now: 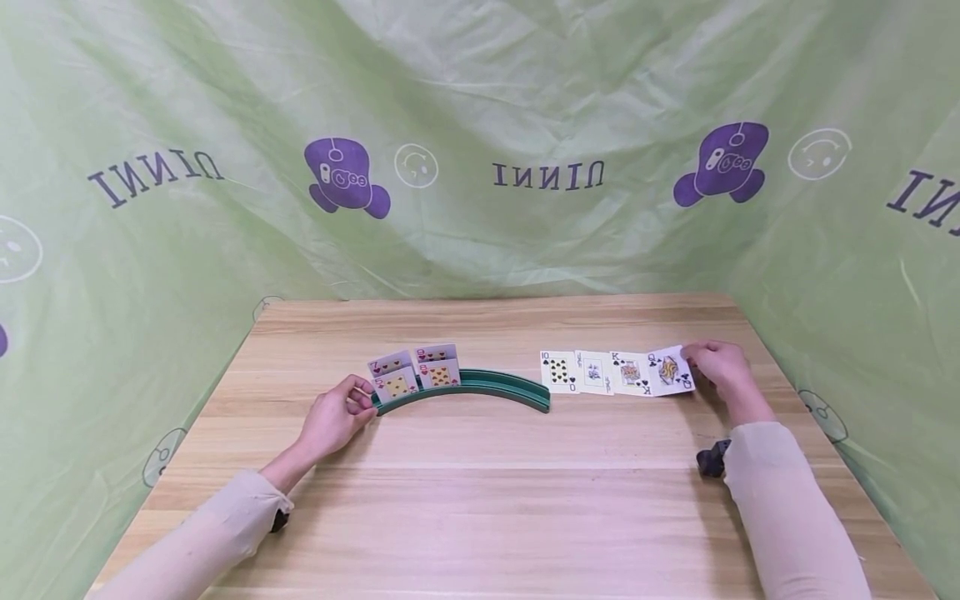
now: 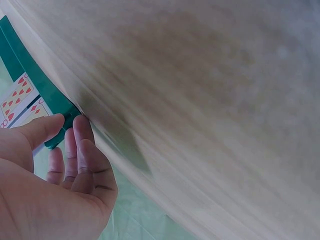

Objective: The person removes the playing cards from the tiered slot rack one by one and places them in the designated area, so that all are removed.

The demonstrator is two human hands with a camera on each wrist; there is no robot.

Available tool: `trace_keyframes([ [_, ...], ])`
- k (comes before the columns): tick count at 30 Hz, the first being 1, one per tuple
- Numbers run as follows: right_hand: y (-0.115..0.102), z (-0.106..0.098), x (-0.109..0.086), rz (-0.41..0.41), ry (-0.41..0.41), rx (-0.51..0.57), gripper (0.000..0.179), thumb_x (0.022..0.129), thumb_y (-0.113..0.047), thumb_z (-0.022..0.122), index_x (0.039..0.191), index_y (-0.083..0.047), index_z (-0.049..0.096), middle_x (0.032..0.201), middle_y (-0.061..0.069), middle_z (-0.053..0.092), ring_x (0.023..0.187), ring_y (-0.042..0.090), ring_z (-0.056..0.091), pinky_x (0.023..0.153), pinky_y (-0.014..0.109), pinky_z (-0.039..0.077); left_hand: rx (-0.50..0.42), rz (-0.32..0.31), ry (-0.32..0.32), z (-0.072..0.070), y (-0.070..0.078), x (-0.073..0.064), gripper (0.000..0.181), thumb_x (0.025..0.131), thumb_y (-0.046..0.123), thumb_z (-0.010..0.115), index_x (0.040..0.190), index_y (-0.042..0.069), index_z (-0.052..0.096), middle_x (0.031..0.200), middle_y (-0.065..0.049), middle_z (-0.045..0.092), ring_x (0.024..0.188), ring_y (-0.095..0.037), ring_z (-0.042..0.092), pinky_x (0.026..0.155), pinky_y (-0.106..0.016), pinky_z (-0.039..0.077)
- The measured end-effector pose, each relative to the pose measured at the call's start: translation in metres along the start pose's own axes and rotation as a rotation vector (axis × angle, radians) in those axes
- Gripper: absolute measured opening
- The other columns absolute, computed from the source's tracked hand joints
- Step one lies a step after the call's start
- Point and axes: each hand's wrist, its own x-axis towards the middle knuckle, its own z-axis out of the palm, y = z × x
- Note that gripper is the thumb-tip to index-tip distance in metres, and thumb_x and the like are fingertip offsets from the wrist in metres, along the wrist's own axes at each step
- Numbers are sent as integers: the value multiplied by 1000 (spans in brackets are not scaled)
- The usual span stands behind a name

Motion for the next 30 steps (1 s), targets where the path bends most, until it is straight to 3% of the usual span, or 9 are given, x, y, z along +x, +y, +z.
trace_keyframes([
  [7, 6, -2, 1, -44, 15, -4, 54, 99, -37, 53, 131, 7, 51, 82, -10, 58, 75, 9, 52, 68, 28, 46, 0, 1, 0, 0, -1, -1, 29, 82, 5, 77, 105, 12, 62, 88, -1, 70, 76, -12, 70, 74, -35, 53],
  [17, -6, 7, -5, -71, -50, -16, 56, 100, -38, 52, 134, 7, 48, 77, -9, 56, 67, 7, 49, 61, 28, 42, -6, 1, 2, 0, 0, -1, 30, 81, 5, 77, 105, 13, 62, 89, -2, 70, 77, -13, 71, 76, -36, 55],
  [30, -25, 20, -8, -144, -146, -53, 60, 102, -39, 50, 140, 8, 43, 96, -3, 61, 76, 9, 52, 66, 27, 46, 1, 5, 2, -1, 2, -1, 30, 82, 5, 77, 106, 12, 61, 89, -2, 71, 79, -15, 72, 77, -39, 56],
])
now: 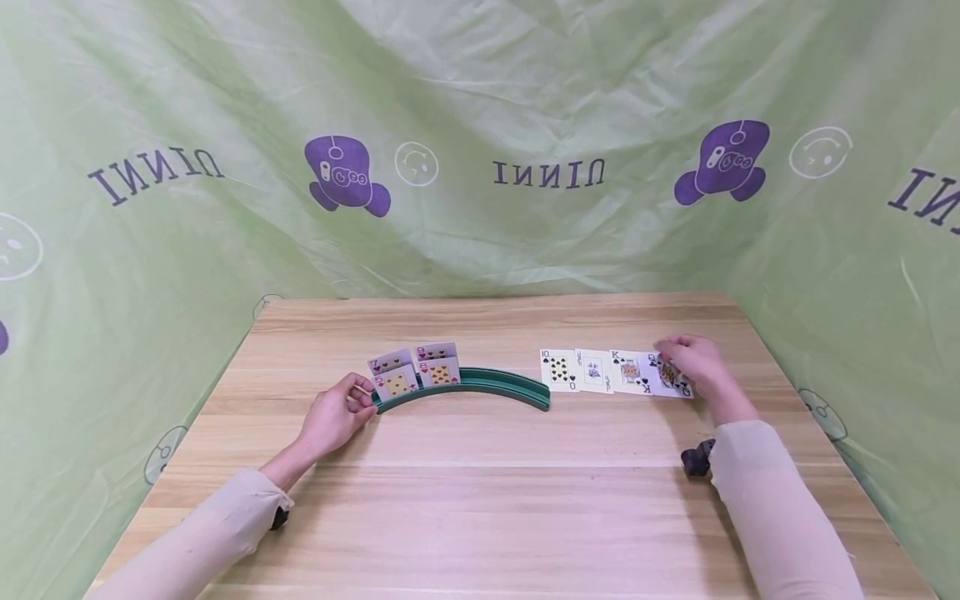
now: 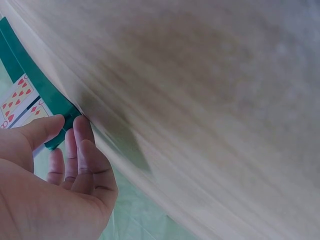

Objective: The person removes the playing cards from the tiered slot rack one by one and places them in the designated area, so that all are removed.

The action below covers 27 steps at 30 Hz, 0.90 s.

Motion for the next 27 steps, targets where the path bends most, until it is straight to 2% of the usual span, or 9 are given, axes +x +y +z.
trace_keyframes([
  [7, -6, 5, 1, -20, -8, 42, 58, 103, -38, 50, 139, 7, 44, 101, -2, 62, 76, 7, 54, 69, 28, 48, 7, 0, 2, 0, 0, 1, 30, 82, 5, 77, 106, 13, 61, 89, -2, 71, 79, -15, 72, 78, -40, 56],
  [12, -9, 9, 0, -41, -2, 67, 54, 103, -34, 50, 139, 6, 45, 98, -4, 62, 74, 5, 54, 67, 26, 47, 11, 2, 2, 0, 0, 0, 30, 81, 6, 77, 105, 13, 61, 89, -2, 71, 78, -14, 72, 77, -39, 55],
  [20, -18, 14, -3, -69, -5, 40, 52, 103, -35, 49, 139, 3, 48, 103, -2, 62, 78, 7, 56, 69, 26, 48, 10, 12, 2, -1, 0, 0, 29, 81, 6, 78, 104, 13, 61, 88, -1, 71, 76, -13, 72, 75, -38, 54],
  [27, -27, 21, -2, -78, -24, 57, 51, 104, -34, 49, 139, 4, 48, 103, 0, 62, 75, 5, 54, 63, 25, 47, 21, 13, 5, 0, -1, 0, 29, 81, 7, 78, 104, 13, 61, 87, 0, 71, 76, -12, 72, 75, -37, 53],
])
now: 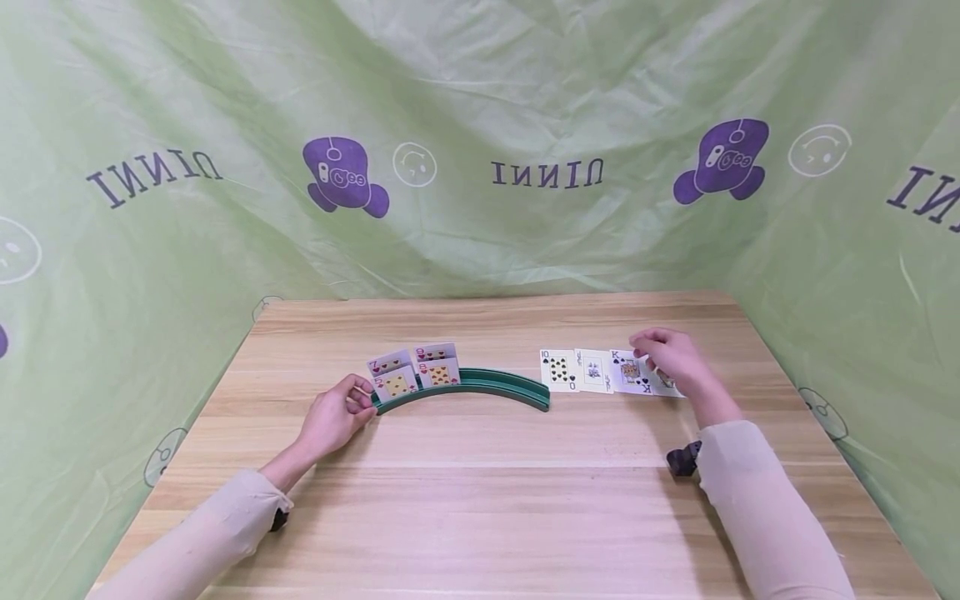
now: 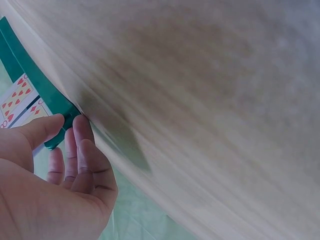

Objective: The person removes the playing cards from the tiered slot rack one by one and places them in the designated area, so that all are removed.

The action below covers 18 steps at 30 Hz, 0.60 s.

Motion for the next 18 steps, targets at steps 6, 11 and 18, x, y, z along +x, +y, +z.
trace_keyframes([
  [6, -6, 8, 2, -22, -20, 27, 49, 105, -32, 48, 139, 3, 47, 102, 0, 61, 75, 5, 54, 63, 24, 46, 0, 1, 2, 1, -1, 0, 30, 81, 6, 78, 104, 13, 62, 87, -1, 71, 75, -12, 71, 74, -37, 53],
  [11, -13, 14, 2, -47, -29, 48, 49, 104, -31, 50, 137, 4, 48, 102, 1, 61, 76, 7, 56, 65, 24, 46, -2, -3, 1, 1, -1, 0, 30, 81, 6, 78, 104, 13, 62, 88, 0, 71, 76, -13, 72, 75, -38, 53],
  [18, -23, 25, 1, -75, -63, 102, 45, 104, -26, 50, 134, 7, 47, 99, 3, 60, 73, 7, 55, 63, 24, 46, -11, -14, -3, 1, -2, 0, 30, 81, 6, 78, 105, 13, 62, 88, -1, 71, 76, -12, 71, 73, -35, 53],
])
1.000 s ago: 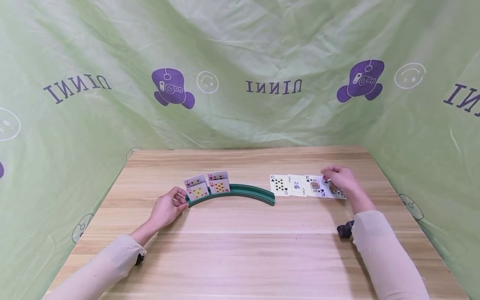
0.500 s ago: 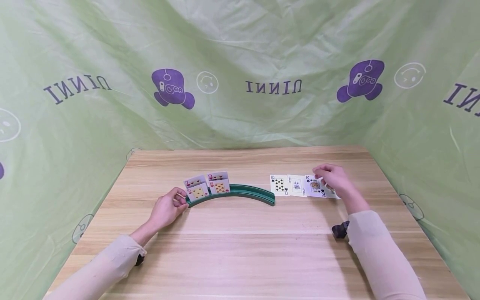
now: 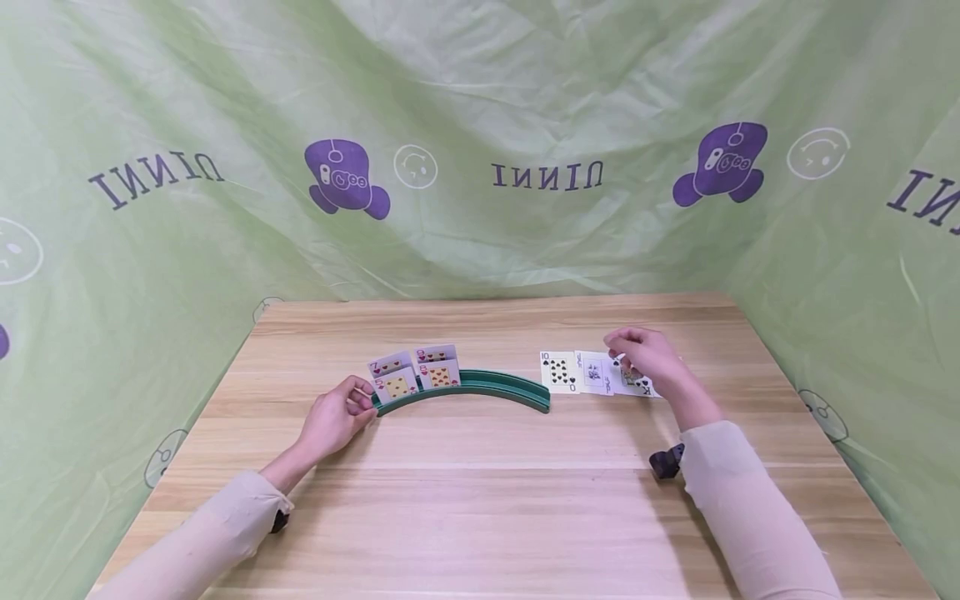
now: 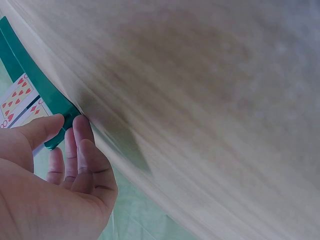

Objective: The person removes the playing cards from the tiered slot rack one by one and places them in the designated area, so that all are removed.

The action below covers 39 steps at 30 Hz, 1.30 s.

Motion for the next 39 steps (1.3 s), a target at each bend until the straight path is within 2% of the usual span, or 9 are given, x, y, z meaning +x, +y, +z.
trace_keyframes([
  [4, -4, 7, 0, -8, -13, 14, 44, 104, -25, 50, 134, 7, 48, 97, 1, 58, 71, 5, 53, 62, 24, 45, -1, -2, -2, 0, 0, 0, 30, 81, 6, 78, 105, 13, 62, 88, -1, 71, 76, -12, 71, 72, -34, 53],
  [12, -13, 21, 1, -38, -18, 9, 42, 103, -24, 51, 131, 7, 50, 99, 5, 60, 72, 5, 53, 60, 21, 43, 4, 7, 1, 0, 0, 0, 30, 81, 6, 78, 105, 13, 62, 89, -2, 71, 76, -13, 72, 75, -38, 54],
  [19, -20, 36, 4, -36, -27, 2, 39, 103, -25, 53, 130, 4, 53, 100, 6, 60, 76, 12, 56, 65, 27, 46, 6, 11, 1, 0, 1, 0, 30, 81, 7, 78, 105, 13, 62, 88, -1, 71, 76, -13, 72, 75, -38, 54],
  [24, -28, 47, 4, -60, -42, 10, 39, 102, -27, 54, 128, 2, 55, 100, 8, 60, 75, 11, 54, 65, 28, 46, 8, 22, 9, 1, 1, 0, 30, 81, 7, 78, 105, 13, 62, 88, -1, 71, 76, -14, 72, 76, -39, 55],
  [33, -35, 64, 9, -100, -54, 50, 37, 100, -23, 58, 125, 4, 57, 96, 5, 61, 71, 11, 55, 59, 25, 42, 17, 21, 12, 0, 1, 0, 29, 81, 7, 78, 105, 13, 61, 87, -1, 71, 76, -13, 71, 75, -37, 54],
  [39, -37, 75, 8, -115, -68, 47, 34, 100, -20, 57, 124, 4, 58, 103, 15, 63, 71, 11, 55, 59, 25, 43, 16, 15, 8, 0, 1, 0, 30, 81, 6, 78, 105, 13, 62, 88, -2, 71, 76, -14, 71, 76, -38, 55],
])
